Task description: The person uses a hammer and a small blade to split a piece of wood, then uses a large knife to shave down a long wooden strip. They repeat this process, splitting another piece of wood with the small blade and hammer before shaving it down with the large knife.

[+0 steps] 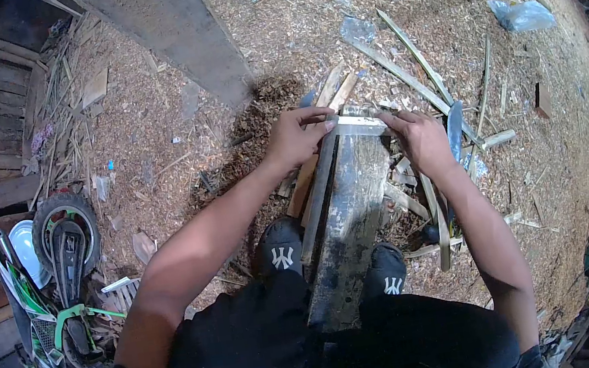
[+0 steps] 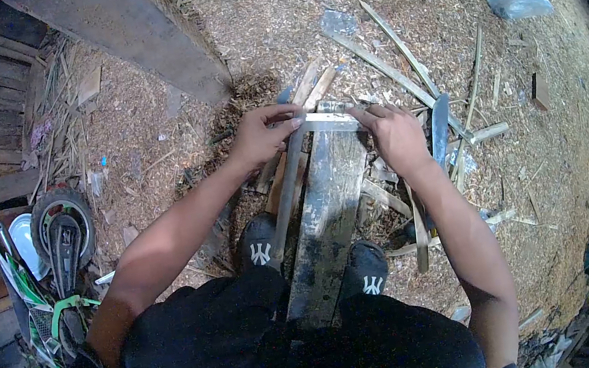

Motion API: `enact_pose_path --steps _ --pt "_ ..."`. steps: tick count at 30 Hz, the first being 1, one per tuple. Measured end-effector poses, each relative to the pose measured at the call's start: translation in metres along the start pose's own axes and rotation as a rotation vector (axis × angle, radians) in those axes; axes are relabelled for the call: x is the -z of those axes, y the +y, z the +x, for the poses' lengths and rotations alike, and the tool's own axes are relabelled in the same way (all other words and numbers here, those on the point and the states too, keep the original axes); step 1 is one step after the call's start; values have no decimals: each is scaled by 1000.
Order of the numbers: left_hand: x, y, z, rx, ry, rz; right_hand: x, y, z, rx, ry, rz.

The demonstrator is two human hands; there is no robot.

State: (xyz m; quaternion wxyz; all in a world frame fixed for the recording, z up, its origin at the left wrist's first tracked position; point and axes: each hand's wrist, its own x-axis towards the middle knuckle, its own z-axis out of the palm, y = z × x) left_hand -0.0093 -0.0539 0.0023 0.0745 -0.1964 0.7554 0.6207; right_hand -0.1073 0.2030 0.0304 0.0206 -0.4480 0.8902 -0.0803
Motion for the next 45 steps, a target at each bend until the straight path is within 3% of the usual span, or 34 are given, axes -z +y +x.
enact_pose_path --steps 2,6,8,15,17,20,27,38,41,45 --pt "-4 -8 -1 -226 134 236 0 0 0 -22 -6 21" --pt "-12 10 -19 -103 190 318 -1 -1 0 -17 14 20" --pt "-15 4 -19 -264 254 421 0 -2 -1 -29 -7 -4" --pt "-16 12 -31 -290 190 509 -1 -2 -3 -26 8 -14" --pt "-13 27 -34 106 -34 216 -3 -2 -3 -10 46 7" --pt "-17 7 -22 -46 18 129 -3 -2 -4 -19 58 12" --pt "-18 2 -15 -89 19 49 -6 -2 -4 -4 93 48" --pt "-17 16 -12 141 -57 -276 -6 0 -4 -6 73 72" --pt "-18 16 -13 106 -35 -307 1 -1 -2 -42 -11 109" --pt "-16 17 -15 132 -38 -248 0 1 -3 -16 49 128"
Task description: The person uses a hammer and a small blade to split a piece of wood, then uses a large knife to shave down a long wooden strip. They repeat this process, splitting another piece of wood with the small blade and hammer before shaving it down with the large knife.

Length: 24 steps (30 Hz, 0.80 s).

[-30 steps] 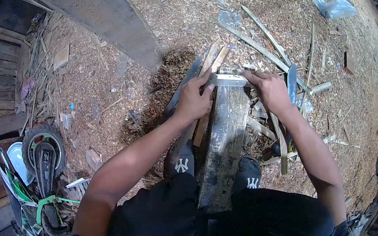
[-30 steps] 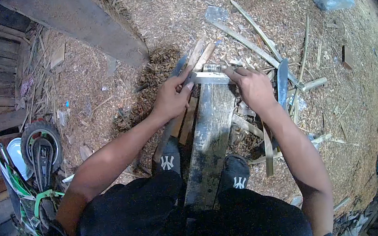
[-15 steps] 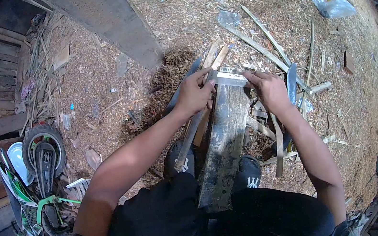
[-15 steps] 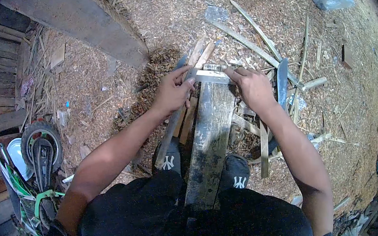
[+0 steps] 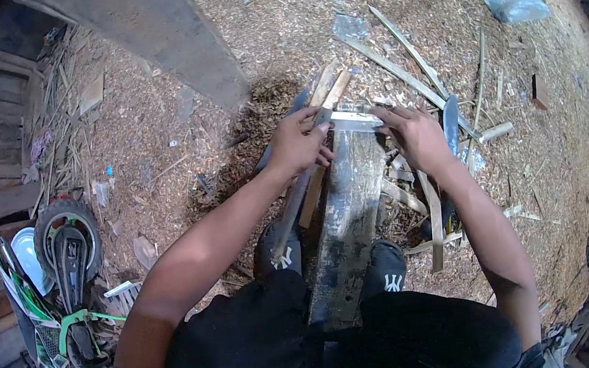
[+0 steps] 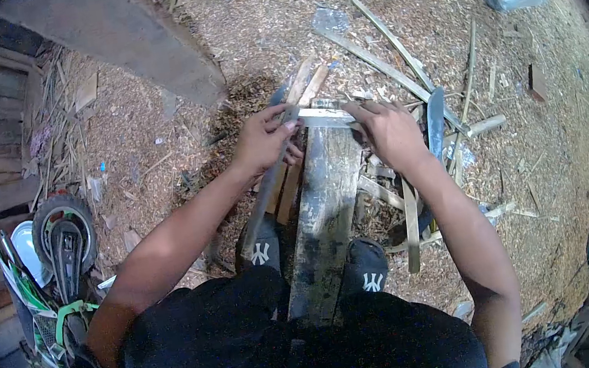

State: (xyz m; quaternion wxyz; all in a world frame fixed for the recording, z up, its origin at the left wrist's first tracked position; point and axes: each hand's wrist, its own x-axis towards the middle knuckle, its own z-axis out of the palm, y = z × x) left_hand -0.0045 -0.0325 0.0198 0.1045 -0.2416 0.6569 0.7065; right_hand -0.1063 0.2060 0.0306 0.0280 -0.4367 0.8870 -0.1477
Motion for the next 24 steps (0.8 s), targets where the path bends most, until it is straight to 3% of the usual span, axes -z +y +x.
enact_pose_path --steps 3,6,11,15,24 --pt "2 -1 1 18 9 11 7 4 -3 -30 5 204" --pt "6 -11 4 -5 -7 32 16 9 -10 -115 -28 178" --pt "4 -6 -2 22 38 78 4 21 -26 -50 -1 163" --pt "5 -3 -2 39 78 102 5 15 -23 -113 13 156" --pt "4 10 4 131 45 -106 8 16 -14 -156 -7 185"
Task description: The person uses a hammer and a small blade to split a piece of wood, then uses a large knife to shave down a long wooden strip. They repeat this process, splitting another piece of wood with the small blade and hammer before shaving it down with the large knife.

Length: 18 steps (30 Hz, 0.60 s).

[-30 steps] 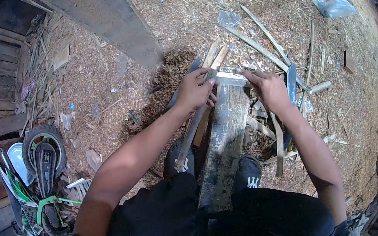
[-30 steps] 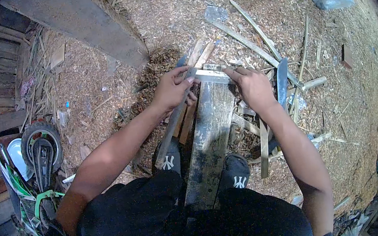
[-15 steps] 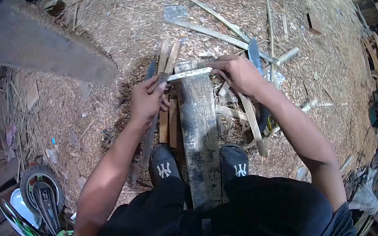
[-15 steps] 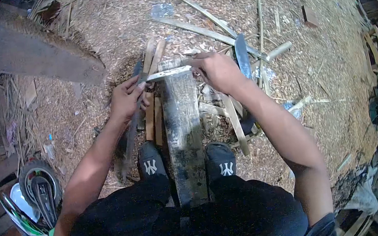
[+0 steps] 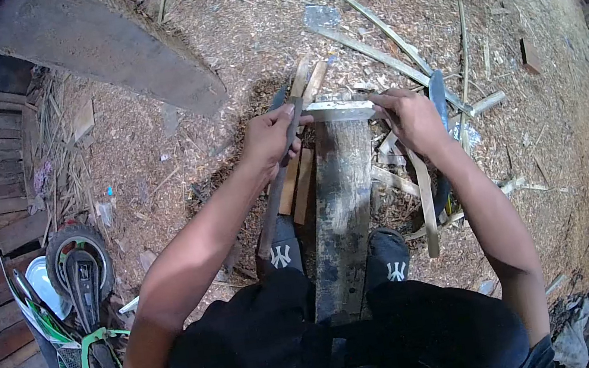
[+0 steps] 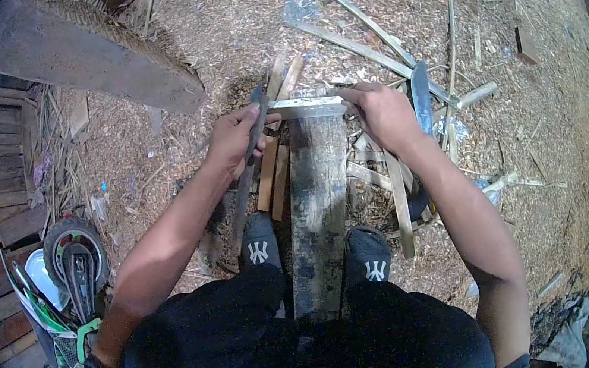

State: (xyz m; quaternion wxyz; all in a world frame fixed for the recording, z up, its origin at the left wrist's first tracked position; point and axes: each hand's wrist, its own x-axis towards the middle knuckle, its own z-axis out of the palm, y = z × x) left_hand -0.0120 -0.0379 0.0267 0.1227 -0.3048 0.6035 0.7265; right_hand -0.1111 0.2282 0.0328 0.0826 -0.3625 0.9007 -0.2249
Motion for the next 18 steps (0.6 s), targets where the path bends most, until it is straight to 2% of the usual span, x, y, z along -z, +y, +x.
enact_pose_path --steps 8,18 --pt "-7 -5 4 0 -18 21 -4 4 1 11 9 -41" --pt "-18 -9 -1 -70 56 120 -1 0 -11 43 81 -53"
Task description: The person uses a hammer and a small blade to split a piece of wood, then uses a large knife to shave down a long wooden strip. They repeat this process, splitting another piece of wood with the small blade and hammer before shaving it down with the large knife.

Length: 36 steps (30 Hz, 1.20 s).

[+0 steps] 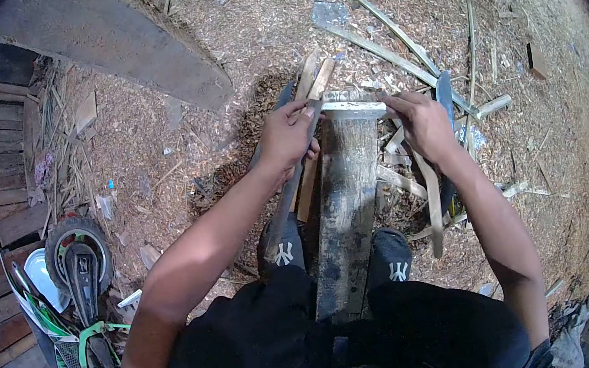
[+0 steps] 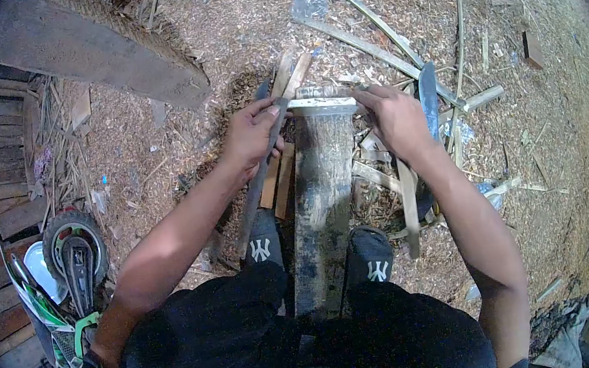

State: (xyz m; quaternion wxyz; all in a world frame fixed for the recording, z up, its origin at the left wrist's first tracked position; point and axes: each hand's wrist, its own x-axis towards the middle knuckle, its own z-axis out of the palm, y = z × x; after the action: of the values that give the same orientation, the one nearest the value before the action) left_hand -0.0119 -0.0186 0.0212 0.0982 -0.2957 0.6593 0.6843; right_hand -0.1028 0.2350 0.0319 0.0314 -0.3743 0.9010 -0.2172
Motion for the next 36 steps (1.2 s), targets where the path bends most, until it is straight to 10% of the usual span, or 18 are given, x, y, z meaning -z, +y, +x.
enact_pose_path --steps 36 --pt "-10 -2 -5 5 -1 -16 23 -1 -13 -200 -85 110"
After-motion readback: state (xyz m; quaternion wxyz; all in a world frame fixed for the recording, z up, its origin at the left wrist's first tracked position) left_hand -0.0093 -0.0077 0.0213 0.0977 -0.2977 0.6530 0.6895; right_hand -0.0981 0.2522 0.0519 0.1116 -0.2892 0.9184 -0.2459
